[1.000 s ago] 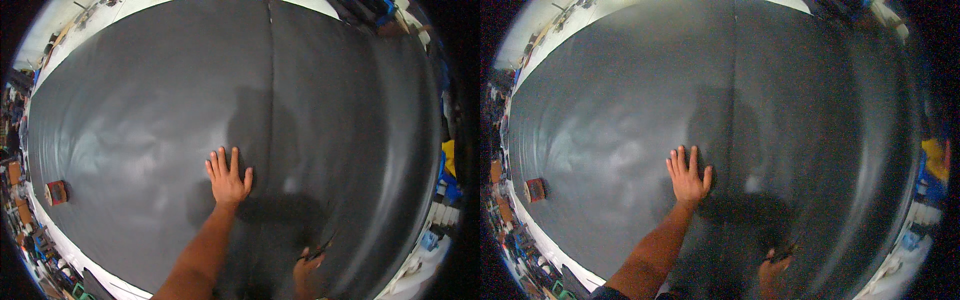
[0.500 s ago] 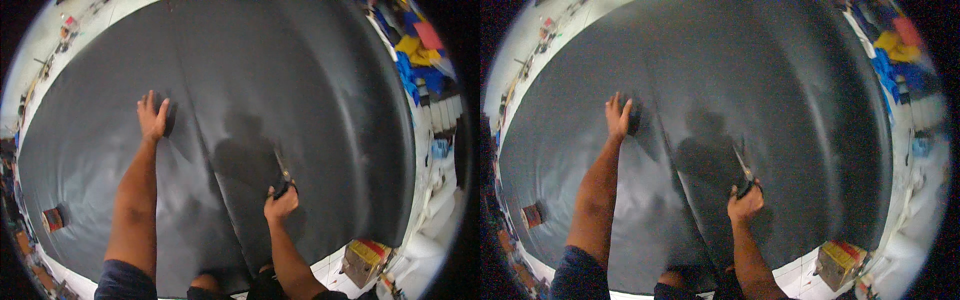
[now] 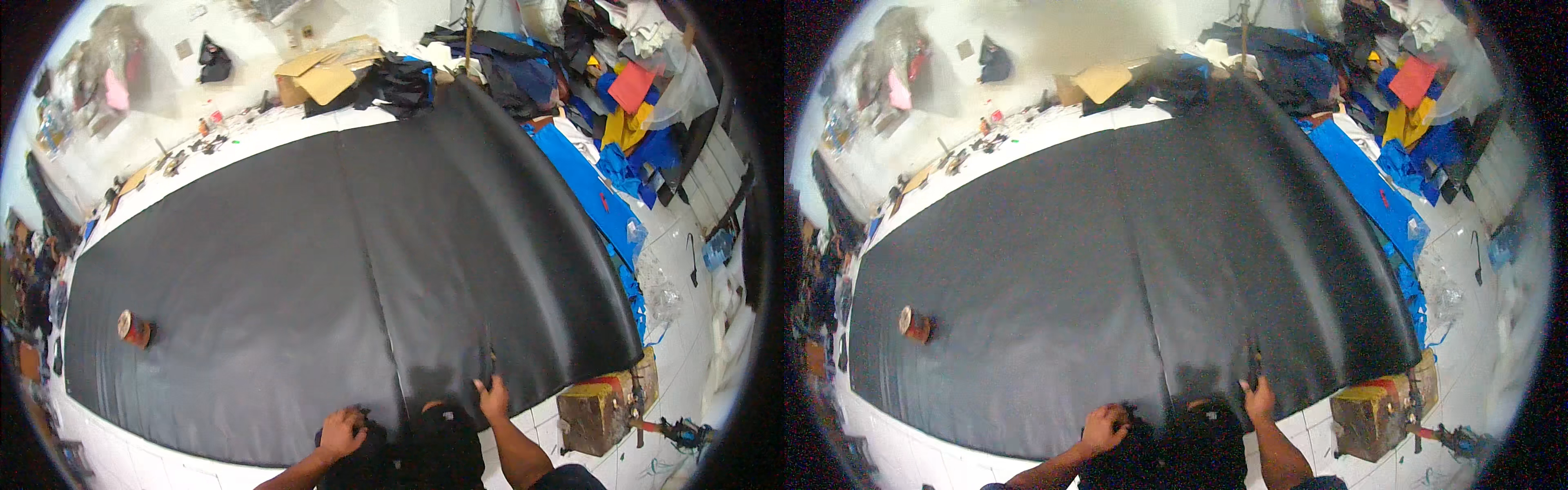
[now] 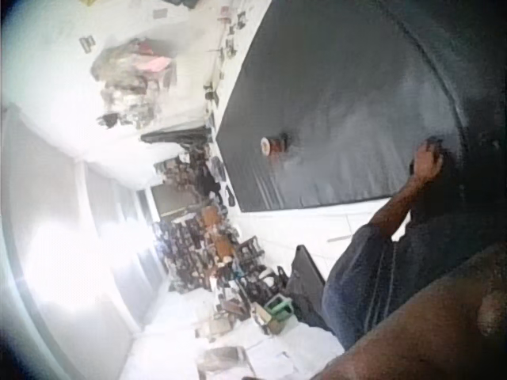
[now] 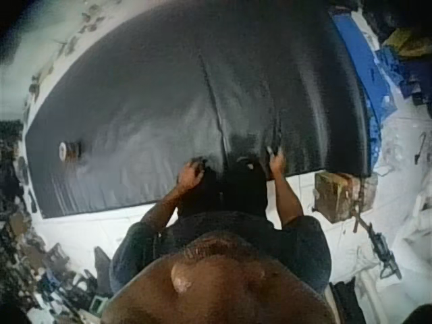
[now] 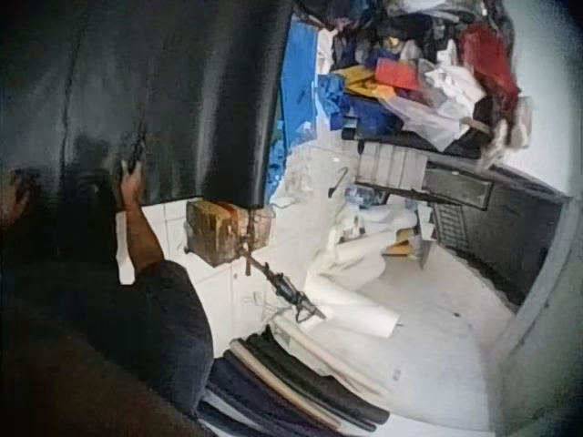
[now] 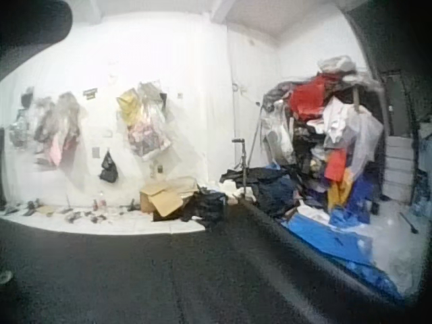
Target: The person cuts a sheet of black material using shears, folds the cut piece over, and flattens it using a circular weight. The person cuts along the sheet with shears again, folds the material, and presses it with the weight.
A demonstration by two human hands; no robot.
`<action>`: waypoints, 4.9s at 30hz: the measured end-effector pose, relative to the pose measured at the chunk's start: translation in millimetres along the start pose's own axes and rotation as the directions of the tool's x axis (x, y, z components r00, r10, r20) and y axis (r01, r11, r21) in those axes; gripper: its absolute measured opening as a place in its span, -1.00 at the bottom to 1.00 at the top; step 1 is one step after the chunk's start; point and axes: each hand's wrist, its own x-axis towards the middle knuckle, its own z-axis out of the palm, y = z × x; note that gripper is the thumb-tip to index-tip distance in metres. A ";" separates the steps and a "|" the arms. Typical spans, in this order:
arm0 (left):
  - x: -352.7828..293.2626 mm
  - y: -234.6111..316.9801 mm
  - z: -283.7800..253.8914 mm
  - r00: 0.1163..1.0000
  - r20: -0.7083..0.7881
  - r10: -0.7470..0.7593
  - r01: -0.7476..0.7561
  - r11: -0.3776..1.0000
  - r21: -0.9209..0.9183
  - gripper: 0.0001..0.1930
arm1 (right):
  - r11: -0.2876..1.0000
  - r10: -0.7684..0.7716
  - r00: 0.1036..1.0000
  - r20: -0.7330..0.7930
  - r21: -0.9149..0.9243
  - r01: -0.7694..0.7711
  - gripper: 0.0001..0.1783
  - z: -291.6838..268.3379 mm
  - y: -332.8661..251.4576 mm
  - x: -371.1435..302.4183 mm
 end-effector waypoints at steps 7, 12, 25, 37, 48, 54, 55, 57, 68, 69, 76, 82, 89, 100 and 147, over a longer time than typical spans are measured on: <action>-99.4 44.3 1.4 0.982 -0.156 0.104 -0.088 0.991 0.104 -0.53 | 0.932 0.339 0.941 0.018 -0.144 -0.333 -0.54 -67.2 193.3 -261.0; -186.5 69.9 -14.7 0.955 -0.287 -0.073 0.045 0.993 -0.105 -0.53 | 0.864 0.483 0.876 -0.003 -0.164 -0.477 -0.52 -35.3 264.6 -334.7; -169.4 55.3 -38.5 0.906 -0.413 -0.094 0.092 0.995 -0.025 -0.42 | 0.939 0.313 0.941 0.130 -0.187 -0.287 -0.51 -44.2 163.5 -212.6; -198.7 100.3 -61.8 0.992 -0.111 -0.066 0.079 0.990 0.118 -0.36 | 0.697 -0.516 0.740 0.433 -0.290 0.656 -0.20 61.5 55.2 -136.4; -217.4 174.1 -119.0 0.901 0.418 -0.120 0.116 0.993 0.035 -0.35 | 0.841 0.522 0.853 -0.002 0.172 -0.514 -0.34 -107.1 4.7 4.3; -163.2 220.8 -128.5 0.789 0.609 -0.087 0.004 0.991 0.135 -0.43 | 0.581 0.647 0.762 0.021 0.633 -0.511 -0.13 -252.3 -141.2 20.3; -133.9 233.8 -132.8 0.810 0.558 -0.182 0.136 0.983 0.124 -0.44 | 0.536 0.746 0.666 -0.009 0.601 -0.593 -0.15 -274.3 -163.9 24.8; -64.5 257.7 -133.0 0.883 0.405 -0.236 0.254 0.967 0.011 -0.43 | 0.555 0.712 0.700 -0.054 0.654 -0.514 -0.19 -314.1 -178.3 27.9; 357.6 453.5 -324.2 0.809 0.420 -0.412 0.588 0.597 -0.546 -0.35 | 0.909 -0.383 0.859 0.340 0.305 0.284 -0.22 -443.1 -258.8 -36.4; 361.1 433.1 -320.0 0.834 0.429 -0.348 0.528 0.729 -0.436 -0.51 | 0.925 -0.380 0.760 0.527 0.240 0.296 -0.07 -452.8 -272.3 -34.6; 297.8 432.6 -358.3 0.939 0.178 -0.293 0.338 0.878 -0.339 -0.53 | 0.928 0.140 0.787 0.601 0.197 -0.315 0.46 -500.3 -429.2 64.0; 279.2 425.1 -422.9 0.976 0.168 -0.137 0.212 0.425 -0.880 -0.52 | 0.965 0.237 0.918 0.318 -0.184 -0.185 -0.50 -435.9 -533.4 35.8; 435.2 263.2 -575.8 0.959 0.271 -0.086 0.239 -0.271 -0.932 -0.52 | 0.971 0.099 0.990 -0.098 -0.207 -0.118 -0.61 -393.0 -584.6 -91.8; 492.6 138.1 -677.4 0.959 0.267 -0.095 0.283 0.363 -0.888 -0.59 | 0.862 0.388 0.892 -0.231 -0.253 -0.440 -0.70 -305.7 -624.1 -181.9; 44.2 -599.6 -1099.0 0.958 0.189 0.218 -0.111 0.883 -0.455 -0.66 | 0.470 0.811 0.550 -0.200 -0.338 -0.815 -0.64 279.0 -1213.9 -721.8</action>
